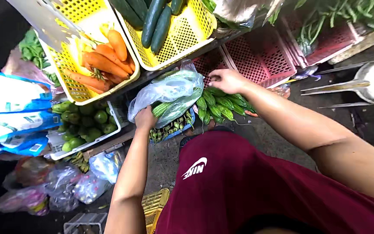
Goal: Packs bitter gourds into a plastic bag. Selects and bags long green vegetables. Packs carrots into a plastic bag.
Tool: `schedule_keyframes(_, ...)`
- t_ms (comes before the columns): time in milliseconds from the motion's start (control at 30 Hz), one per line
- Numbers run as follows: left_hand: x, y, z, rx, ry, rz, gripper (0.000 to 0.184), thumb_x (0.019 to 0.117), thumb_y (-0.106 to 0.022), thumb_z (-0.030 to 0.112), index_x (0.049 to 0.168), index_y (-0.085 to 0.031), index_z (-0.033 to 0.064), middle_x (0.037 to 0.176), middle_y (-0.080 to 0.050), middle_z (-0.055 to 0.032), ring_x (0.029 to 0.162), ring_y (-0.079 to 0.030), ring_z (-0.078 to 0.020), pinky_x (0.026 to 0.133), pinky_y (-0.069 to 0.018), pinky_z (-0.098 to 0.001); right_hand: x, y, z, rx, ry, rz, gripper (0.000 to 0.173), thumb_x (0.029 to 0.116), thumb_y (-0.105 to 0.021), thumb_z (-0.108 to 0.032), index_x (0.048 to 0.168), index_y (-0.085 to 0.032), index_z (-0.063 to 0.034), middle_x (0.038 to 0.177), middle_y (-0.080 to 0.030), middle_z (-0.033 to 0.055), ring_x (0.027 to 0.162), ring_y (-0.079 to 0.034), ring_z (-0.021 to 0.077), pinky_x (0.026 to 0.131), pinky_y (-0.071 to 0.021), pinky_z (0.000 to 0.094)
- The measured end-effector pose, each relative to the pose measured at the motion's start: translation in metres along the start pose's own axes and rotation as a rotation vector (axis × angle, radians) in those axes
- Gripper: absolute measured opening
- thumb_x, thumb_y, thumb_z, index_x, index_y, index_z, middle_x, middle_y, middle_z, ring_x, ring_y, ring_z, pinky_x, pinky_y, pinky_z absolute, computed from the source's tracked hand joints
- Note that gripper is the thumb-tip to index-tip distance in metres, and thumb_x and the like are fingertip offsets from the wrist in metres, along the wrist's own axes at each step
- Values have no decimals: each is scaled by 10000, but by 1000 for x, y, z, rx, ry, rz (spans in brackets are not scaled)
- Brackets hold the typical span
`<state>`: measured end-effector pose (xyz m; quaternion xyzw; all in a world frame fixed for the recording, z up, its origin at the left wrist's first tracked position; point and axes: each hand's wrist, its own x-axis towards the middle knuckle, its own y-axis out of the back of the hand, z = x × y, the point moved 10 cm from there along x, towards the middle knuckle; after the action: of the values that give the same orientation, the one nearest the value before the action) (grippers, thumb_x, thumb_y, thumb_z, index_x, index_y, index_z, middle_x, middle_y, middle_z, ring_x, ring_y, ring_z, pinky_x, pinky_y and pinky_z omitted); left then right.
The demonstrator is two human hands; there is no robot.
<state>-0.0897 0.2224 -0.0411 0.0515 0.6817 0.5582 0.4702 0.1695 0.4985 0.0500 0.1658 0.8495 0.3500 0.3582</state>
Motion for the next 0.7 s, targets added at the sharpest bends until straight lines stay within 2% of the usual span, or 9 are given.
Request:
schedule_keyframes(67, -15, 25, 7, -69, -58, 61, 275, 902, -698, 197, 1128, -669, 43, 1011, -706, -256, 983, -687, -479, 807, -536, -700, -9, -15, -40, 62, 102, -46, 406, 1016, -629, -346, 1367, -642, -142, 1180, -724, 90, 1066, -703, 264, 987, -542, 555)
schedule_keyframes(100, -16, 25, 7, -104, -76, 36, 312, 913, -698, 193, 1174, -649, 28, 1041, -701, -265, 1006, -680, -488, 831, -532, -707, -10, -29, -54, 53, 137, -79, 411, 1017, -627, -345, 1372, -639, -138, 1186, -720, 94, 1069, -697, 265, 994, -535, 548)
schedule_keyframes(167, -5, 7, 3, -136, -80, -8, 446, 918, -702, 214, 1287, -598, -14, 1199, -656, -298, 1121, -646, -494, 917, -520, -705, -7, -58, -72, 16, 183, -134, 386, 1020, -621, -323, 1356, -651, -135, 1202, -716, 104, 1094, -692, 279, 1009, -523, 558)
schedule_keyframes(267, 19, -25, -5, -170, -37, -31, 508, 979, -625, 329, 1320, -579, -46, 1290, -618, -313, 1201, -619, -477, 979, -500, -680, 2, -88, -94, -23, 231, -173, 350, 1029, -597, -278, 1344, -659, -138, 1290, -687, 108, 1217, -644, 281, 1069, -486, 560)
schedule_keyframes(333, 32, -44, -7, -179, -11, -62, 635, 948, -663, 448, 1353, -561, -31, 1306, -616, -299, 1218, -612, -466, 997, -493, -673, 4, -104, -102, -62, 260, -182, 385, 1013, -609, -281, 1371, -643, -142, 1369, -641, 116, 1317, -576, 294, 1119, -443, 563)
schedule_keyframes(433, 41, -54, -6, -93, -2, -126, 688, 818, -798, 474, 1301, -632, 14, 1285, -634, -289, 1220, -605, -469, 998, -485, -686, 1, -116, -114, -91, 279, -212, 412, 999, -626, -329, 1365, -642, -138, 1344, -644, 117, 1289, -589, 296, 1095, -464, 556)
schedule_keyframes(500, 33, -42, 2, -34, -36, -94, 628, 784, -837, 431, 1259, -680, 51, 1262, -650, -271, 1205, -615, -455, 986, -495, -682, -5, -112, -117, -86, 276, -197, 425, 986, -648, -341, 1355, -644, -128, 1331, -648, 119, 1273, -597, 301, 1073, -477, 559)
schedule_keyframes(567, 15, -23, 11, -31, -67, -17, 599, 787, -836, 342, 1278, -661, 46, 1288, -636, -259, 1218, -608, -444, 1005, -495, -660, -8, -102, -112, -76, 274, -155, 429, 975, -671, -349, 1336, -658, -116, 1316, -656, 120, 1259, -603, 305, 1057, -485, 557)
schedule_keyframes(700, -18, -14, 23, -71, -84, 49, 578, 815, -804, 256, 1296, -592, 14, 1246, -667, -222, 1151, -662, -404, 981, -528, -621, -13, -88, -84, -60, 276, -185, 460, 998, -630, -368, 1389, -615, -127, 1383, -616, 112, 1328, -555, 295, 1102, -456, 544)
